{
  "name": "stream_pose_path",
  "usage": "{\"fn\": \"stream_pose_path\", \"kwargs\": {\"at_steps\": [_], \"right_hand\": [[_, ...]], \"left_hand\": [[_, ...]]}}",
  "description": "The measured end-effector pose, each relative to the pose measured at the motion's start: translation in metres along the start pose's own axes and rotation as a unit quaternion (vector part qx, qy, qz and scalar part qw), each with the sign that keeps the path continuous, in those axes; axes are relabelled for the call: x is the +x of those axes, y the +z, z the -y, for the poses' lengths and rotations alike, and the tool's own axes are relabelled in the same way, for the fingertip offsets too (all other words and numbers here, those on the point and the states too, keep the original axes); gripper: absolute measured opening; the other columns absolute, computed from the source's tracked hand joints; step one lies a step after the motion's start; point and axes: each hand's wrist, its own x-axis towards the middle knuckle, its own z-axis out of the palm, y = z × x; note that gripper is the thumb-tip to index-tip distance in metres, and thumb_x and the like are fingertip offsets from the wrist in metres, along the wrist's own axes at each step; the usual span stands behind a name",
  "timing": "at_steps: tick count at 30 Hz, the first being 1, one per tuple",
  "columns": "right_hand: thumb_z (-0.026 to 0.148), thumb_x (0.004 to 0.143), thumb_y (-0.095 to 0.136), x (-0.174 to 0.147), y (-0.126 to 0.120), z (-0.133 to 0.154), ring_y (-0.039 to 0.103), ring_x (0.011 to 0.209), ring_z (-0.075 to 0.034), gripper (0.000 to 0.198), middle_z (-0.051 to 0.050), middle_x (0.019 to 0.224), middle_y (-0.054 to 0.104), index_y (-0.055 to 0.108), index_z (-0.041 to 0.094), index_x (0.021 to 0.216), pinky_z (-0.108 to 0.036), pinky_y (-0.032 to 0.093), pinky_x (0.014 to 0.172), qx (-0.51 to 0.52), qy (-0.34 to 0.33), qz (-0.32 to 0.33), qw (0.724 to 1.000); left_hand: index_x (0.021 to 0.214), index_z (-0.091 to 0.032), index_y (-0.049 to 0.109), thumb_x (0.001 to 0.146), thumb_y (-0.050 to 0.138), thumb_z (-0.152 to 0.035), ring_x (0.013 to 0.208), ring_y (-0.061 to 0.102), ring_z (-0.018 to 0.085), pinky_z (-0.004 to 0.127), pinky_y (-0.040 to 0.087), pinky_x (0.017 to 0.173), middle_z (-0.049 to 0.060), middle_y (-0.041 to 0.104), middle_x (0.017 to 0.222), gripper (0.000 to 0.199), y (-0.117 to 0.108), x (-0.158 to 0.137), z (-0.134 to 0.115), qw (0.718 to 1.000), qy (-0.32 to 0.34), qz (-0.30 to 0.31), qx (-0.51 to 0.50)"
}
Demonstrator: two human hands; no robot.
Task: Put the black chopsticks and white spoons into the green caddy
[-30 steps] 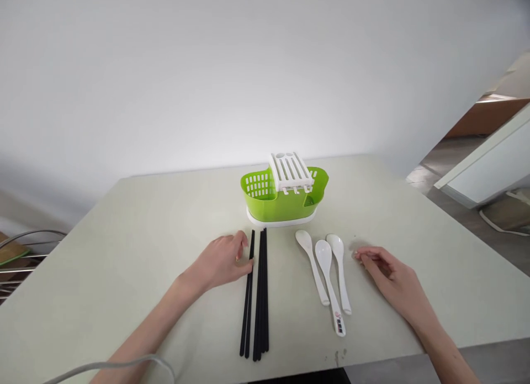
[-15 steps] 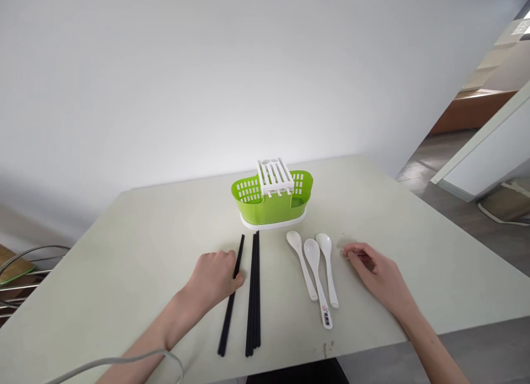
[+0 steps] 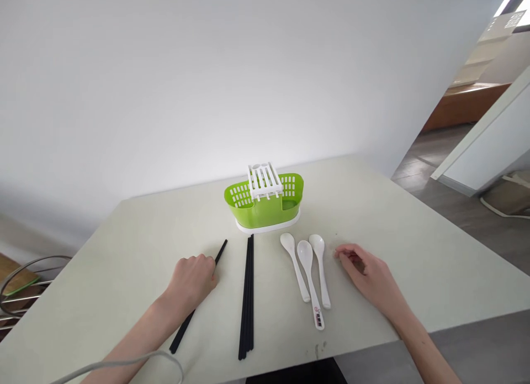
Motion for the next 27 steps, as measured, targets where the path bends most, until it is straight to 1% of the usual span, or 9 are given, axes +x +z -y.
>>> {"fn": "stream_pose_path", "kwargs": {"at_steps": [5, 11, 15, 17, 20, 24, 27], "right_hand": [[0.051, 0.101, 0.051, 0.0, -0.001, 0.004, 0.071, 0.089, -0.023, 0.03, -0.005, 0.104, 0.077, 0.069, 0.028, 0.101, -0.033, 0.055, 0.077, 0.007, -0.004, 0.002, 1.0], [0.051, 0.1, 0.051, 0.001, -0.002, 0.008, 0.07, 0.089, -0.024, 0.03, -0.006, 0.103, 0.077, 0.069, 0.027, 0.101, -0.035, 0.054, 0.079, 0.017, -0.004, 0.006, 1.0], [0.051, 0.1, 0.052, 0.001, -0.001, 0.006, 0.07, 0.089, -0.023, 0.029, -0.006, 0.103, 0.077, 0.069, 0.027, 0.1, -0.034, 0.054, 0.08, 0.02, -0.01, -0.001, 1.0], [0.051, 0.099, 0.052, 0.001, 0.0, 0.005, 0.07, 0.088, -0.023, 0.029, -0.005, 0.101, 0.077, 0.069, 0.027, 0.099, -0.034, 0.054, 0.081, 0.023, -0.014, -0.006, 1.0], [0.05, 0.099, 0.052, 0.001, 0.0, 0.004, 0.07, 0.089, -0.023, 0.029, -0.006, 0.103, 0.077, 0.069, 0.026, 0.1, -0.035, 0.053, 0.083, 0.027, -0.011, -0.004, 1.0], [0.051, 0.099, 0.051, 0.001, 0.0, 0.004, 0.07, 0.09, -0.023, 0.032, -0.007, 0.105, 0.077, 0.069, 0.025, 0.102, -0.035, 0.052, 0.083, 0.027, -0.002, 0.003, 1.0], [0.052, 0.099, 0.051, 0.001, 0.0, 0.002, 0.069, 0.091, -0.023, 0.032, -0.006, 0.106, 0.077, 0.069, 0.025, 0.104, -0.034, 0.052, 0.083, 0.026, 0.005, 0.005, 1.0]], "left_hand": [[0.075, -0.018, 0.07, 0.083, 0.054, -0.019, 0.08, 0.073, 0.034, 0.039, 0.049, 0.071, 0.016, 0.072, 0.078, 0.018, -0.003, 0.002, 0.004, 0.999, -0.004, 0.021, 0.026], [0.084, -0.016, 0.074, 0.084, 0.05, -0.013, 0.084, 0.075, 0.035, 0.041, 0.051, 0.073, 0.019, 0.075, 0.086, 0.024, -0.009, 0.001, 0.004, 0.997, -0.006, 0.055, 0.055], [0.079, -0.017, 0.072, 0.08, 0.056, -0.014, 0.085, 0.075, 0.034, 0.039, 0.051, 0.074, 0.018, 0.076, 0.089, 0.016, -0.006, 0.0, 0.01, 0.998, -0.008, 0.045, 0.047], [0.073, -0.017, 0.07, 0.077, 0.058, -0.015, 0.082, 0.074, 0.033, 0.039, 0.051, 0.072, 0.016, 0.075, 0.084, 0.012, -0.004, -0.001, 0.014, 0.999, -0.002, 0.034, 0.041], [0.068, -0.018, 0.067, 0.075, 0.059, -0.013, 0.076, 0.073, 0.031, 0.038, 0.05, 0.068, 0.014, 0.074, 0.078, 0.012, 0.0, -0.002, 0.018, 0.998, 0.005, 0.043, 0.044], [0.077, -0.015, 0.07, 0.081, 0.054, -0.011, 0.081, 0.074, 0.034, 0.038, 0.047, 0.065, 0.017, 0.076, 0.086, 0.017, 0.0, -0.003, 0.021, 0.994, 0.02, 0.072, 0.08], [0.082, -0.014, 0.071, 0.087, 0.049, -0.014, 0.084, 0.074, 0.035, 0.039, 0.046, 0.064, 0.018, 0.076, 0.09, 0.023, -0.003, -0.006, 0.024, 0.994, 0.021, 0.07, 0.082]]}}
